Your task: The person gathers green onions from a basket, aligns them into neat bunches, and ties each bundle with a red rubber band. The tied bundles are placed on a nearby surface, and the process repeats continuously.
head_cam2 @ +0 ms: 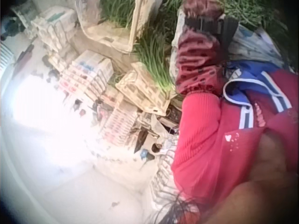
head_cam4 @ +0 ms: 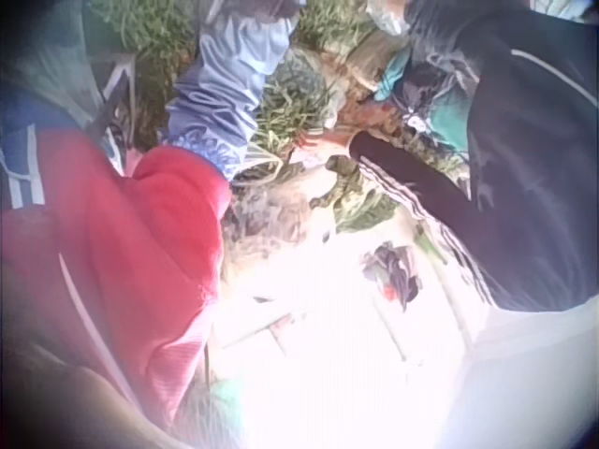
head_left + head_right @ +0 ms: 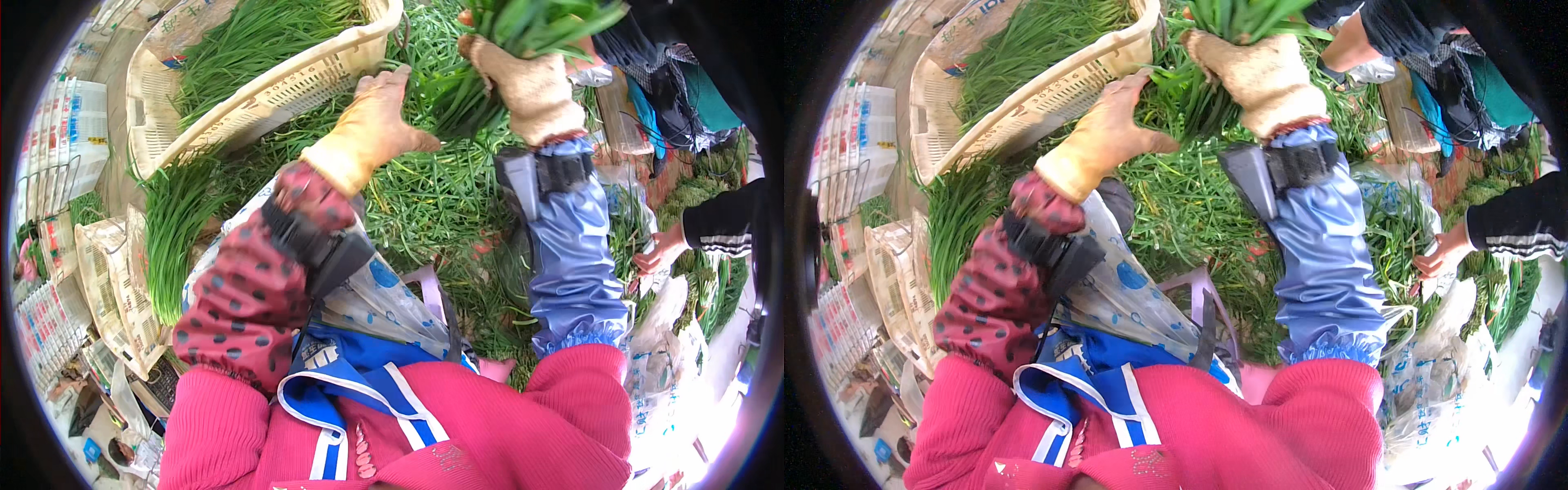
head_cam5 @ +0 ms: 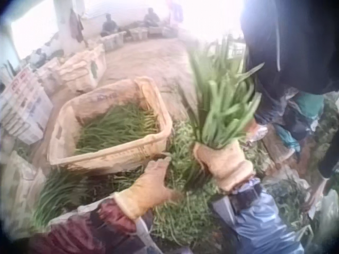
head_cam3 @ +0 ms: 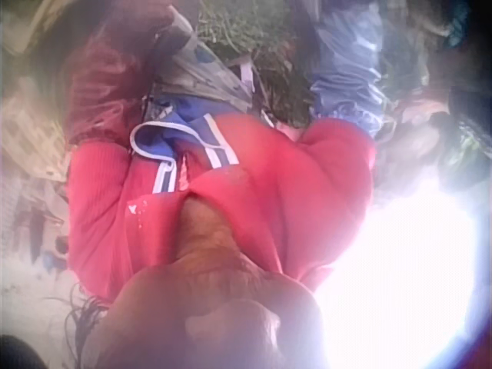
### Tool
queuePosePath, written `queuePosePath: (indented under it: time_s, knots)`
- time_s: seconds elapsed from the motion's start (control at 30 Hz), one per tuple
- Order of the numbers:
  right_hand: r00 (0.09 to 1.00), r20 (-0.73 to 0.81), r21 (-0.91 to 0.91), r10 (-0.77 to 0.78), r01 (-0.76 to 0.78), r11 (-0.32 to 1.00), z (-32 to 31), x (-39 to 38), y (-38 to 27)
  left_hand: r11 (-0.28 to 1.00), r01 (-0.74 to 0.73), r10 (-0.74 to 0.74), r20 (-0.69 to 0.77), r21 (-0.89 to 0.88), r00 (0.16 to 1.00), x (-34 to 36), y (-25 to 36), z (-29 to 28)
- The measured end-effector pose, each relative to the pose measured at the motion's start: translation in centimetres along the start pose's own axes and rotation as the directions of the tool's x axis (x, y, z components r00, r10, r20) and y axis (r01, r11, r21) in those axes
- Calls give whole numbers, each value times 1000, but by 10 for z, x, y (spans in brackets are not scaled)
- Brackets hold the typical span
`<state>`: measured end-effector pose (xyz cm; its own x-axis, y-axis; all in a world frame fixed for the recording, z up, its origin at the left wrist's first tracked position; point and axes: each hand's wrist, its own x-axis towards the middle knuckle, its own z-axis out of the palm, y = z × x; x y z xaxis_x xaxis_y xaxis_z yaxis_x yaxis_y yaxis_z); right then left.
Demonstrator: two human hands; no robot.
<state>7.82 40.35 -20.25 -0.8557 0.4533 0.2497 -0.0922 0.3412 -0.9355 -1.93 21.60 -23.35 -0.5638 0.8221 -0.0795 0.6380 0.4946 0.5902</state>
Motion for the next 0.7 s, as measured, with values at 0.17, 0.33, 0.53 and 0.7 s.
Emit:
queuePosePath:
  time_s: [0.17, 0.33, 0.53, 0.7]
  knots:
    - [931, 6, -405, 365, -332, 852, 8, -6, 26, 663, 234, 112, 403, -711, 908, -50, 26, -43]
    - [931, -201, -191, 305, -343, 920, 8, -17, -21, 269, 575, 371, 634, -773, 679, -89, 48, -16]
    - [967, -247, 455, 65, 57, 889, 28, -77, -79, -407, 633, 454, 455, -658, 765, -103, 74, 21]
    - [750, 200, 112, -631, 622, 775, 52, -110, -105, -689, 352, 280, 215, -634, 936, -113, 76, -6]
